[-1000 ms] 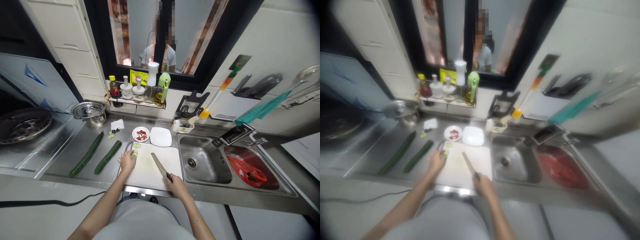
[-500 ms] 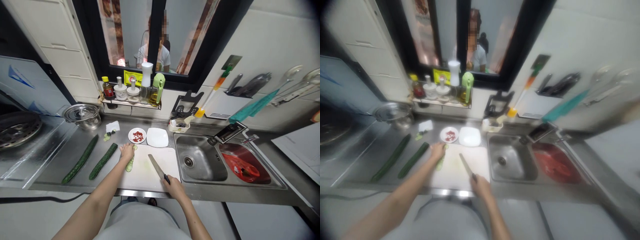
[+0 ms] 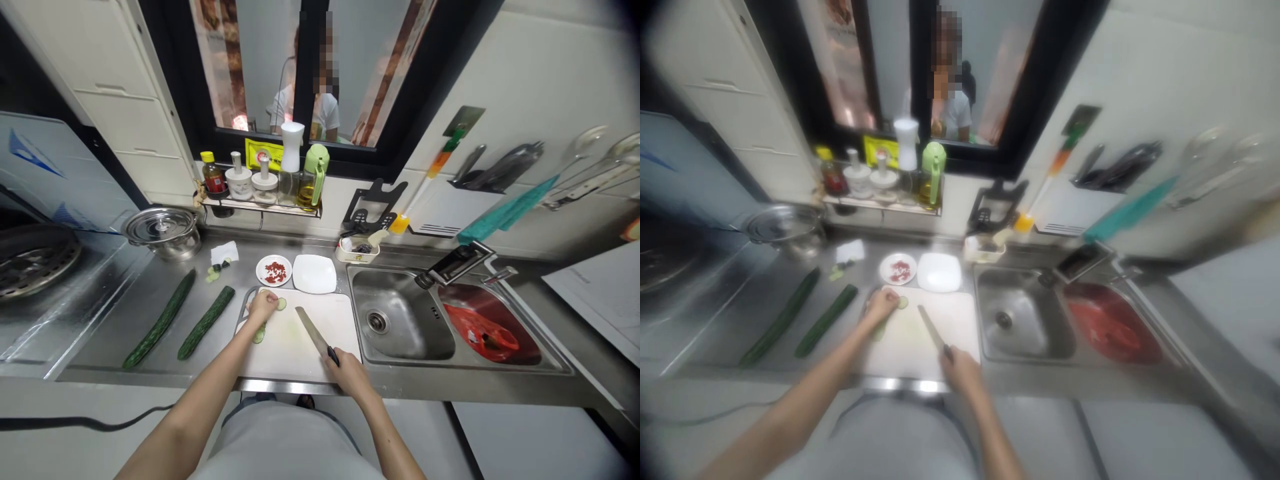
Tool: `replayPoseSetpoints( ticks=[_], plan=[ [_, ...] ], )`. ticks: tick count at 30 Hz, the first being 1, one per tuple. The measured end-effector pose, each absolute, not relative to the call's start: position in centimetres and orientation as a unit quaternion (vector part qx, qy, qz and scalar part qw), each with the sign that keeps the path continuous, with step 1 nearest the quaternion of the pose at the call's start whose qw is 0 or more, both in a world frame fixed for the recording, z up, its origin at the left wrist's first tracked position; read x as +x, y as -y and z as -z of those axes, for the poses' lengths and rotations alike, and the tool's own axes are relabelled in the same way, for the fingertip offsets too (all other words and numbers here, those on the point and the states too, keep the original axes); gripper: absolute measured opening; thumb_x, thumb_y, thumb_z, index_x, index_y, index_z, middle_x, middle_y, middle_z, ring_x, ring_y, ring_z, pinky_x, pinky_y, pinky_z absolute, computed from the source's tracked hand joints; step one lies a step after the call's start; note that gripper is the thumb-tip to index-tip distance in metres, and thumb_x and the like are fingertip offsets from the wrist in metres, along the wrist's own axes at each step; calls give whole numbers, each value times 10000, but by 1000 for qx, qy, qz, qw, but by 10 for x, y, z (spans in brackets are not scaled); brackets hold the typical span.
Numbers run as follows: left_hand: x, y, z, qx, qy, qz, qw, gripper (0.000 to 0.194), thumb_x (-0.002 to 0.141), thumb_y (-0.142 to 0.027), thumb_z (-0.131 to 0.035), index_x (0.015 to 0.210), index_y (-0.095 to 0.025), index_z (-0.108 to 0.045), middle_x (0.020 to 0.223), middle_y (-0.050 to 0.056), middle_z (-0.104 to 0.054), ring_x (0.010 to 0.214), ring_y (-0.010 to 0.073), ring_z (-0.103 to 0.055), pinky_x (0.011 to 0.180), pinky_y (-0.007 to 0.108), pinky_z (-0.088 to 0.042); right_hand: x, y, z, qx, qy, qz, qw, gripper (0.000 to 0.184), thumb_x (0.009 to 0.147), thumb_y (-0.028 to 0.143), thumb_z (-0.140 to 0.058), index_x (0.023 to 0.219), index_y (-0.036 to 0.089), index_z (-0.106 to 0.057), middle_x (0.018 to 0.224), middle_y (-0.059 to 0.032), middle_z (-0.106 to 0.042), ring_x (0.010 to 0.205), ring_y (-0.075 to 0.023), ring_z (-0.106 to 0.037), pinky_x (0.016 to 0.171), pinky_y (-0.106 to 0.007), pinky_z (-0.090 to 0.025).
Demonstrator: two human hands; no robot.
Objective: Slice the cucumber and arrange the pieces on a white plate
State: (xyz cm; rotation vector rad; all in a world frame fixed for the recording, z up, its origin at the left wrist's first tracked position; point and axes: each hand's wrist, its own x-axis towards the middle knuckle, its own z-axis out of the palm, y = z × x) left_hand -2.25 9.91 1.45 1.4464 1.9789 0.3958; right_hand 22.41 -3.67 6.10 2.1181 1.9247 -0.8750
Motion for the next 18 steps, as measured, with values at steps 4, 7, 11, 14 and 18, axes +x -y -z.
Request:
replayPoseSetpoints(
  ticks=[4,7,11,14,18],
  plan=[
    [-6,-86,-11,565,-742,-129,337,128,737,-303,-634,838,-244,-682,882,-13,-727,857,173,-644,801,297,-382,223,37,-63,707,-641,287,78,357,932,456,-386,1043,215,-625,999,-87,-703,945,-208,-640,671,-248,-360],
    [2,-80,-7,578,-737,-116,329,106,736,-277,-625,819,-242,-681,891,-5,-730,889,185,-643,842,315,-370,222,38,-65,709,-641,281,86,359,930,465,-386,1035,213,-621,1006,-94,-700,940,-214,-641,659,-250,-353],
    [4,-78,-5,604,-728,-100,308,143,752,-233,-584,858,-245,-679,940,17,-728,964,211,-627,889,341,-338,219,41,-72,705,-647,276,94,346,935,453,-378,1026,216,-613,994,-92,-701,928,-212,-644,652,-251,-345],
    [2,-80,-6,624,-725,-81,281,172,754,-209,-560,875,-239,-678,937,50,-725,1012,251,-602,922,391,-299,215,43,-78,701,-652,268,105,341,937,450,-373,1017,221,-612,984,-90,-702,917,-214,-648,644,-254,-339],
    [-1,-82,-8,638,-721,-70,263,196,778,-195,-523,893,-242,-675,956,61,-721,1061,267,-567,924,412,-283,208,45,-84,696,-657,263,126,334,936,447,-377,1024,229,-615,990,-92,-698,924,-224,-647,644,-261,-341]
  ],
)
